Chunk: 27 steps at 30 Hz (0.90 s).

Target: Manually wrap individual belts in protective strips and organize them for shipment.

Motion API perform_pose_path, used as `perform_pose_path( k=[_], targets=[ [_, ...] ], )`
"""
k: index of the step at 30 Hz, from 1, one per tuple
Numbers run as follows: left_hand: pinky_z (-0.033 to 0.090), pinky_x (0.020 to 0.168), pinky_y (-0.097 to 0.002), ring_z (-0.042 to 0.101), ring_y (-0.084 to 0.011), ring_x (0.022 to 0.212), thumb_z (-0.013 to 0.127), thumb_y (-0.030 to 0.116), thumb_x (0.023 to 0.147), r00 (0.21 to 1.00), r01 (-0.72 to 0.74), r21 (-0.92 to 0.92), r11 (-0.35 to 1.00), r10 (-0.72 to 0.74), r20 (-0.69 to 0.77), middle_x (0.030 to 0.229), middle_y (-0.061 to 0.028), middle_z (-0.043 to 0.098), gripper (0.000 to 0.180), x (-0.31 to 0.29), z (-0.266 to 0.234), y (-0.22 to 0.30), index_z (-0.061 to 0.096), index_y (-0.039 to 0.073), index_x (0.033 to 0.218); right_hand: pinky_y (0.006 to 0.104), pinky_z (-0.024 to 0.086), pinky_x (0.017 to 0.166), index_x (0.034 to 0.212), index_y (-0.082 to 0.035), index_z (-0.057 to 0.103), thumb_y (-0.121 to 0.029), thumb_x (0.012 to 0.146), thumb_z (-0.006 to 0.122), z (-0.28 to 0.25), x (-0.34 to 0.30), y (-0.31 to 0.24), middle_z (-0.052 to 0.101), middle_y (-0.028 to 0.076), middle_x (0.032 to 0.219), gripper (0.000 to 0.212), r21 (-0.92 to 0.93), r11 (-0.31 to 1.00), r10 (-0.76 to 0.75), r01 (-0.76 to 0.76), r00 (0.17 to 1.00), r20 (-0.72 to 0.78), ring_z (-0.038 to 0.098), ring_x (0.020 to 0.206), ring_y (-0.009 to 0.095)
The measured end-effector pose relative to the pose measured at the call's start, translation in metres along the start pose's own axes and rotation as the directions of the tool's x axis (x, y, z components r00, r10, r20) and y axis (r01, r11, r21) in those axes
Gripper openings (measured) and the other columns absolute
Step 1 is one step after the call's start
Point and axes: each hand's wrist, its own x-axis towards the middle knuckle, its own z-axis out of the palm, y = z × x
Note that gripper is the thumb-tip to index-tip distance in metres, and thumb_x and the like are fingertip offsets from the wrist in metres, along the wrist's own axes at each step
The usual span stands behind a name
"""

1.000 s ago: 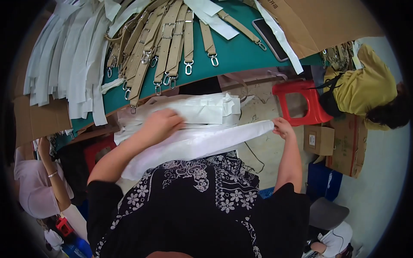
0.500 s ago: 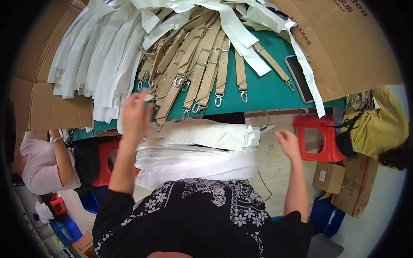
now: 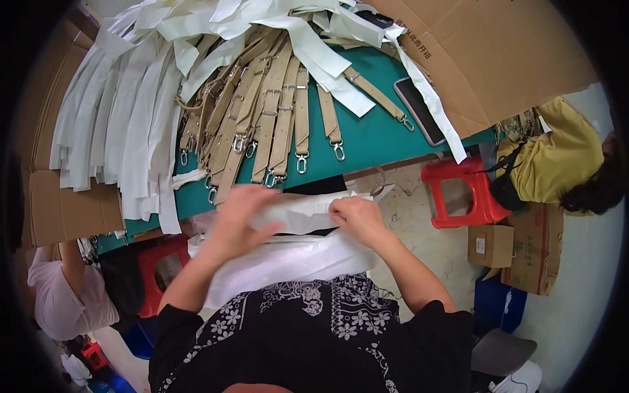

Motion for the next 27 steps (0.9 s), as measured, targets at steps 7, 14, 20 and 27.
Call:
perform_pose_path(
  k=[7, 14, 20, 27],
  targets=[
    [0.044, 0.066, -0.0281, 0.054, -0.0151, 0.077, 0.065, 0.016, 0.076, 0.705, 0.638, -0.461, 0.617, -0.228, 0.671, 0.079, -0.0067, 0.059, 0.023, 0.010, 0.037, 0.005, 0.061, 0.000, 0.092, 0.0270, 0.045, 0.059, 0.086, -0.007, 0.062, -0.012, 0.075, 0.064, -0.075, 0.032, -0.037, 0.062, 0.004, 0.078, 0.013, 0.457, 0.873, -0.260, 0.170, 0.955, 0.142, 0.059, 0.069, 0.015],
    [0.040, 0.060, -0.0222, 0.049, -0.0078, 0.067, 0.066, 0.008, 0.075, 0.823, 0.569, -0.651, 0.502, -0.350, 0.448, 0.073, -0.0022, 0.057, 0.010, -0.015, 0.040, -0.017, 0.065, -0.001, 0.079, 0.0341, 0.047, 0.056, 0.077, -0.006, 0.065, -0.035, 0.076, 0.061, -0.062, 0.136, -0.066, 0.063, 0.009, 0.068, 0.030, 0.190, 0.982, 0.012, 0.019, 0.987, -0.162, 0.061, 0.064, 0.025],
    [0.037, 0.055, -0.0193, 0.048, -0.0061, 0.064, 0.070, 0.003, 0.071, 0.759, 0.553, -0.781, 0.289, -0.561, 0.330, 0.070, 0.0003, 0.054, 0.009, -0.048, 0.028, -0.024, 0.062, 0.001, 0.071, 0.0380, 0.048, 0.061, 0.072, 0.000, 0.064, -0.044, 0.067, 0.066, -0.042, 0.187, -0.083, 0.062, 0.018, 0.069, 0.044, -0.101, 0.946, 0.288, -0.308, 0.941, -0.174, 0.060, 0.066, 0.033],
    [0.043, 0.055, -0.0183, 0.051, -0.0038, 0.066, 0.072, 0.006, 0.070, 0.726, 0.496, -0.824, 0.276, -0.653, 0.218, 0.073, 0.0005, 0.057, 0.017, -0.067, 0.013, -0.026, 0.055, 0.004, 0.070, 0.0182, 0.036, 0.039, 0.083, -0.006, 0.055, -0.031, 0.084, 0.055, -0.051, 0.166, -0.072, 0.058, 0.001, 0.068, 0.024, 0.969, 0.156, 0.143, -0.193, 0.975, 0.171, 0.052, 0.052, 0.006]
  ],
)
